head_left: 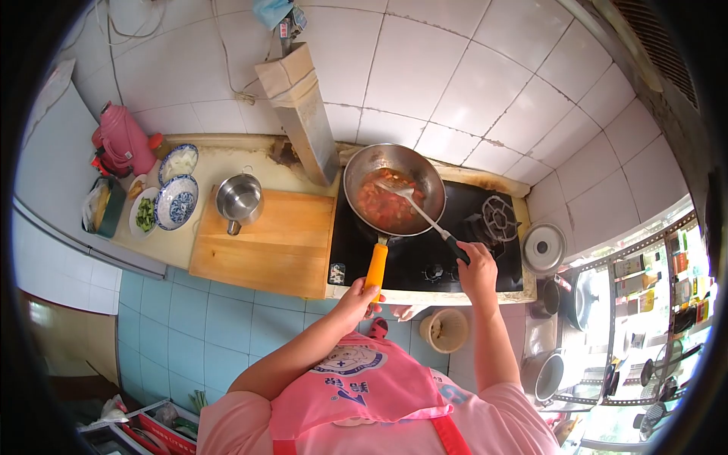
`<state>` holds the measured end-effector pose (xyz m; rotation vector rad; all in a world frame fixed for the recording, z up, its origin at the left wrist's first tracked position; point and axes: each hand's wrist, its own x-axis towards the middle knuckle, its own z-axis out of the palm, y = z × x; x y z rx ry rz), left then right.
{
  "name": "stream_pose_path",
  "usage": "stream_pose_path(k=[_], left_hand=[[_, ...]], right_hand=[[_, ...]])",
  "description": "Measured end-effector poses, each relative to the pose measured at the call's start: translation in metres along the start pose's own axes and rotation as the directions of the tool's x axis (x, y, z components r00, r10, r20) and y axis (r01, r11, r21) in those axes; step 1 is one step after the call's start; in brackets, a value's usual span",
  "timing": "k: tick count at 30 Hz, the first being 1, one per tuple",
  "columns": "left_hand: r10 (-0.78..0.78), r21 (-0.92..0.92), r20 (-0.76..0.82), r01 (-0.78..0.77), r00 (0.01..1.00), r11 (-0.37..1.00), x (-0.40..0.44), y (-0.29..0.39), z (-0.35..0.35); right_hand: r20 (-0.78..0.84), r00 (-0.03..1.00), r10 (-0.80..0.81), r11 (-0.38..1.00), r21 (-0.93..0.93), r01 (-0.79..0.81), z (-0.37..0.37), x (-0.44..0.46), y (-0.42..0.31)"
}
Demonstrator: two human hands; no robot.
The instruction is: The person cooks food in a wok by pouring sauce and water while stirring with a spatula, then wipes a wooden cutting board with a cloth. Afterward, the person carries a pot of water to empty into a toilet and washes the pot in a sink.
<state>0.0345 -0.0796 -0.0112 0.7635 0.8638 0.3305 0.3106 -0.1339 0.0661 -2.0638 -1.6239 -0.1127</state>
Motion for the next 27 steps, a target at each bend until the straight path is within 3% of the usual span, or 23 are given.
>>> stream_pose_path(k=[9,17,23,27], left_hand=[[0.000,0.038,-0.034,0.001,0.999,0.999,0.000,0.002,0.002],[0.022,-0.005,-0.006,-0.022,1.000,1.000,0.002,-0.001,-0.001],[0.028,-0.005,-0.007,-0.028,1.000,1.000,0.003,-0.002,-0.001],[0.022,0.000,-0.011,-0.022,1.000,1.000,0.002,0.000,0.000]], right_hand=[[0.005,0.997,0.079,0.994,0.072,-0.079,0.016,0.010,0.001],[0.041,0.998,0.038,0.992,0.122,-0.042,0.021,0.012,0.005],[0.024,0.982,0.190,0.977,0.092,-0.191,-0.008,-0.001,0.022],[0.086,0.990,0.110,0.990,0.075,-0.116,-0.020,-0.008,0.030]])
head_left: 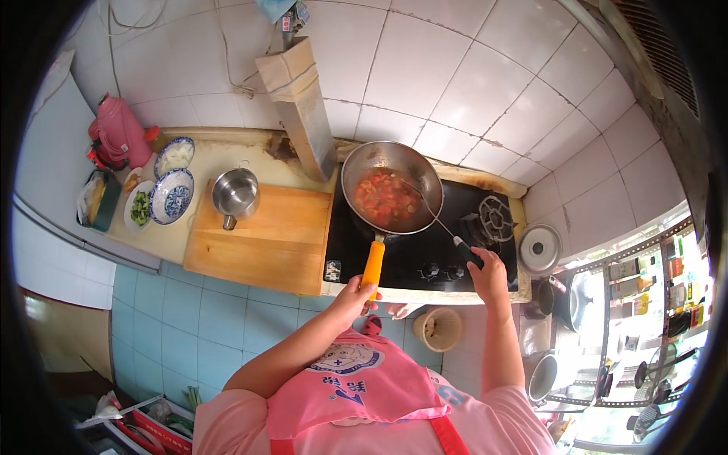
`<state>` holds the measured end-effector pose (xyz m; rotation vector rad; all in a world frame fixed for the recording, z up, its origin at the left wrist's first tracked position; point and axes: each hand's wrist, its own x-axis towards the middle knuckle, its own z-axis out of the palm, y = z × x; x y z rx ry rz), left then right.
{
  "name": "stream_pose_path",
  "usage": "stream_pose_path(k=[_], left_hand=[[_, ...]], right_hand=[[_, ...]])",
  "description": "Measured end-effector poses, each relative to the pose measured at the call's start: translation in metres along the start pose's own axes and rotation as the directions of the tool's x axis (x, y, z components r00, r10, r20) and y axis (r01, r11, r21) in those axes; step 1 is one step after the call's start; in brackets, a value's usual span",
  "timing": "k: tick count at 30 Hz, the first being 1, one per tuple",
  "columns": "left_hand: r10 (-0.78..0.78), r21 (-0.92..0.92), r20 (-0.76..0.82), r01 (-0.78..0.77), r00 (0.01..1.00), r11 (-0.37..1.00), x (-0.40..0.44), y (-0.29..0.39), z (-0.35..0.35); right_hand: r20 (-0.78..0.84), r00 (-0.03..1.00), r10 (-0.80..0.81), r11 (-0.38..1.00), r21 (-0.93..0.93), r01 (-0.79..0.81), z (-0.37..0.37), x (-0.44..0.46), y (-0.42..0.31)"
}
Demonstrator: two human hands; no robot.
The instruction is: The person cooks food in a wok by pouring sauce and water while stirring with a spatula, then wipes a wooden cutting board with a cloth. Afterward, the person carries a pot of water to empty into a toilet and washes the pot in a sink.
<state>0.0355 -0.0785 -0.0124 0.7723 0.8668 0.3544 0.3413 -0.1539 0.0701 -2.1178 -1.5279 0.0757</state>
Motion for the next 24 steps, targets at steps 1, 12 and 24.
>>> stream_pose_path(k=[1,12,24], left_hand=[[-0.001,-0.001,0.001,0.001,1.000,1.000,0.000,0.000,0.000],[-0.004,-0.001,-0.004,0.004,1.000,1.000,0.001,-0.001,0.000],[0.002,-0.016,-0.001,-0.002,1.000,1.000,-0.003,0.001,0.001]], right_hand=[[0.001,1.000,0.001,1.000,-0.001,-0.001,-0.005,0.000,0.000],[0.050,0.999,0.004,1.000,-0.001,-0.004,-0.021,-0.010,-0.016],[0.028,0.999,-0.021,0.997,0.069,0.019,0.004,-0.008,-0.038]])
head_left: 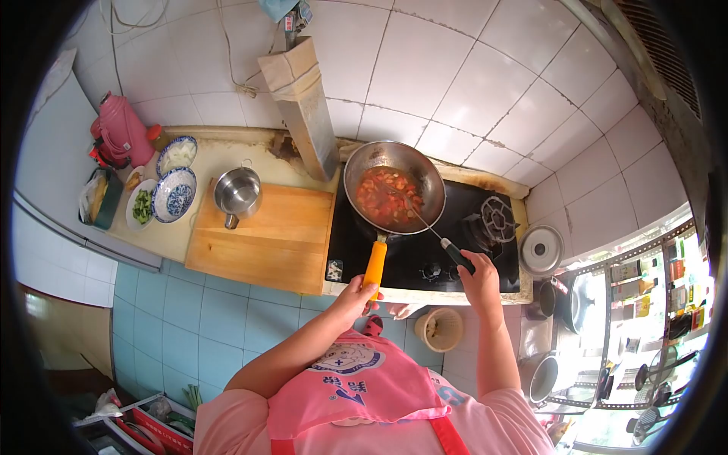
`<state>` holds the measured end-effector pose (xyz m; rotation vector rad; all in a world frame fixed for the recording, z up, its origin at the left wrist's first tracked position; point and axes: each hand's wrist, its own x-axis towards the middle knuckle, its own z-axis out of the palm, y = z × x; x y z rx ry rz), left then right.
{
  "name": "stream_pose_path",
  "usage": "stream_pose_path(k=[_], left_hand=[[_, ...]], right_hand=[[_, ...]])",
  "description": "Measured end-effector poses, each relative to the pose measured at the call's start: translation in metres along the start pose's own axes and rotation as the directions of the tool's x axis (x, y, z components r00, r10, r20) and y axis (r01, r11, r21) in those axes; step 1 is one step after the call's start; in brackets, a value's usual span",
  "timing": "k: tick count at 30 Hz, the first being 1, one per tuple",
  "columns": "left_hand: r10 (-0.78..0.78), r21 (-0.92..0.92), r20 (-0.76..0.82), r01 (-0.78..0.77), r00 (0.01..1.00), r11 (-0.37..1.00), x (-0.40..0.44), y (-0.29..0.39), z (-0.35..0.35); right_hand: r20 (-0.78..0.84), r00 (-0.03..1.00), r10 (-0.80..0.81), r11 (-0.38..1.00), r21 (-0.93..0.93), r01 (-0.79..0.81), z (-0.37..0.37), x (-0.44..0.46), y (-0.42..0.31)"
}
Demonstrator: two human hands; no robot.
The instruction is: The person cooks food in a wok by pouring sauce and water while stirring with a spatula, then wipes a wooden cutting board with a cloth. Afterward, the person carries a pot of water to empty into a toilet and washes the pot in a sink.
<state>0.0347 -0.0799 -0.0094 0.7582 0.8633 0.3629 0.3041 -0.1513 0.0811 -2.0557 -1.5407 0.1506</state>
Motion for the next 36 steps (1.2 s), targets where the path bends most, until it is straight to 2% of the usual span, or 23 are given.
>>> stream_pose_path(k=[8,13,16,36], left_hand=[[-0.005,0.021,-0.013,0.005,1.000,1.000,0.000,0.002,0.001],[-0.016,0.021,-0.017,0.016,1.000,1.000,0.002,-0.001,0.001],[-0.015,0.032,-0.014,0.016,1.000,0.999,0.000,0.001,0.000],[-0.041,0.010,-0.007,0.041,0.999,0.999,-0.001,0.004,0.002]], right_hand=[[-0.031,0.999,-0.009,1.000,0.002,0.009,0.007,0.001,-0.004],[-0.178,0.984,-0.029,1.000,0.004,0.030,0.007,-0.005,-0.001],[-0.186,0.982,0.042,0.996,0.088,-0.025,0.008,-0.011,0.005],[-0.185,0.977,0.104,0.989,0.127,-0.082,0.015,-0.029,0.013]])
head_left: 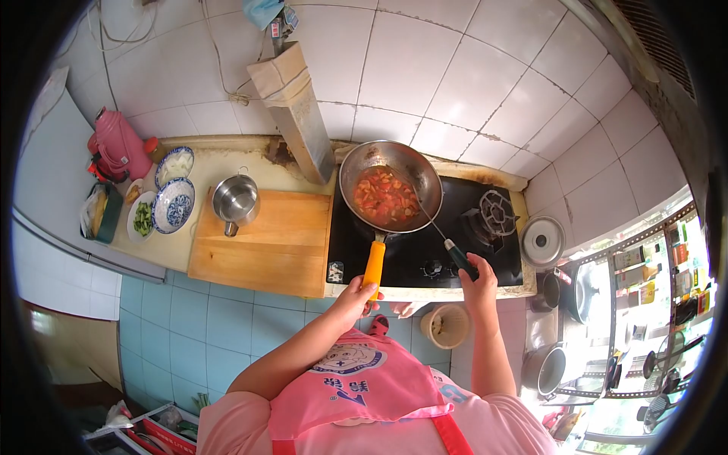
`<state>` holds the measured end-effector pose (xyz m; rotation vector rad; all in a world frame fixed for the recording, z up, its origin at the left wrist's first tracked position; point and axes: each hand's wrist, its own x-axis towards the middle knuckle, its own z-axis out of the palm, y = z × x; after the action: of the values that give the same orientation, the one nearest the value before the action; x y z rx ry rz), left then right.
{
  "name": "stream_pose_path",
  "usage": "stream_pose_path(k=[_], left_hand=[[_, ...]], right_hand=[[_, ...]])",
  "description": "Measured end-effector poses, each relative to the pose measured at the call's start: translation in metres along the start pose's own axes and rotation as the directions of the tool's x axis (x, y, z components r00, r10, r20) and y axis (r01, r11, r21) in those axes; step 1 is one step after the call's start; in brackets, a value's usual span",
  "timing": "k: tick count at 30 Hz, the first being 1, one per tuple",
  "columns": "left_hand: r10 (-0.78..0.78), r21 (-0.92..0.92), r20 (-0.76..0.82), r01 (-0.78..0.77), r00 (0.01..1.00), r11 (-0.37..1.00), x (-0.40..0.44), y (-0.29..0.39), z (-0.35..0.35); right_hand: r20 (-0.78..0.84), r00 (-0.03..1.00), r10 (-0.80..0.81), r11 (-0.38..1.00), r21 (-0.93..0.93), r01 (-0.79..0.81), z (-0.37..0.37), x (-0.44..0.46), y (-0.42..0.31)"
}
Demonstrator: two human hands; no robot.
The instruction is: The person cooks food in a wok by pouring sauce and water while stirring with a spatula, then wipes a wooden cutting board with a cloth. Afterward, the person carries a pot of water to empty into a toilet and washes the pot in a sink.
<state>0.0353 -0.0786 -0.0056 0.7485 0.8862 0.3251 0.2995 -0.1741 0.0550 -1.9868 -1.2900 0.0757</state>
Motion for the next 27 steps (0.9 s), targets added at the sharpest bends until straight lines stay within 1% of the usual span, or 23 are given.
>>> stream_pose_path(k=[5,8,9,11,13,15,17,19,22,25,27], left_hand=[[-0.002,-0.002,0.006,0.002,1.000,1.000,0.001,-0.002,-0.001],[-0.002,-0.009,0.007,0.002,1.000,1.000,0.000,-0.001,-0.001],[-0.002,-0.014,0.008,0.002,1.000,1.000,0.000,-0.001,0.000],[-0.001,-0.020,0.010,0.001,1.000,1.000,0.001,-0.002,-0.001],[-0.001,-0.025,0.012,0.001,1.000,1.000,0.003,-0.005,-0.002],[0.013,-0.044,0.024,-0.011,1.000,0.999,0.004,-0.007,-0.003],[0.005,-0.052,0.022,-0.004,1.000,0.999,0.004,-0.006,-0.003],[-0.004,-0.058,0.020,0.005,1.000,0.998,0.004,-0.006,-0.002],[0.000,-0.088,0.024,0.003,1.000,0.996,0.006,-0.010,-0.003],[-0.004,-0.095,0.018,0.005,1.000,0.995,0.007,-0.010,-0.004],[-0.016,-0.089,0.028,0.019,0.999,0.996,0.007,-0.009,-0.004]], right_hand=[[0.028,0.997,0.075,0.997,0.019,-0.075,0.011,-0.011,0.012],[0.063,0.979,0.192,0.973,0.118,-0.199,0.017,-0.021,0.016],[0.062,0.979,0.192,0.973,0.118,-0.199,0.020,-0.024,0.018],[0.036,0.982,0.184,0.966,0.177,-0.188,0.030,-0.033,0.028],[0.032,0.982,0.184,0.968,0.169,-0.187,0.035,-0.040,0.029],[0.029,0.992,0.121,0.984,0.125,-0.124,0.039,-0.044,0.029],[0.027,0.994,0.106,0.987,0.117,-0.108,0.040,-0.045,0.027],[0.028,0.999,0.045,0.994,0.097,-0.047,0.041,-0.045,0.023],[0.043,0.999,0.013,0.999,0.051,-0.016,0.044,-0.046,0.023],[0.087,0.995,0.056,0.994,0.088,-0.063,0.049,-0.048,0.024],[0.095,0.994,0.046,0.994,0.097,-0.055,0.052,-0.049,0.026]])
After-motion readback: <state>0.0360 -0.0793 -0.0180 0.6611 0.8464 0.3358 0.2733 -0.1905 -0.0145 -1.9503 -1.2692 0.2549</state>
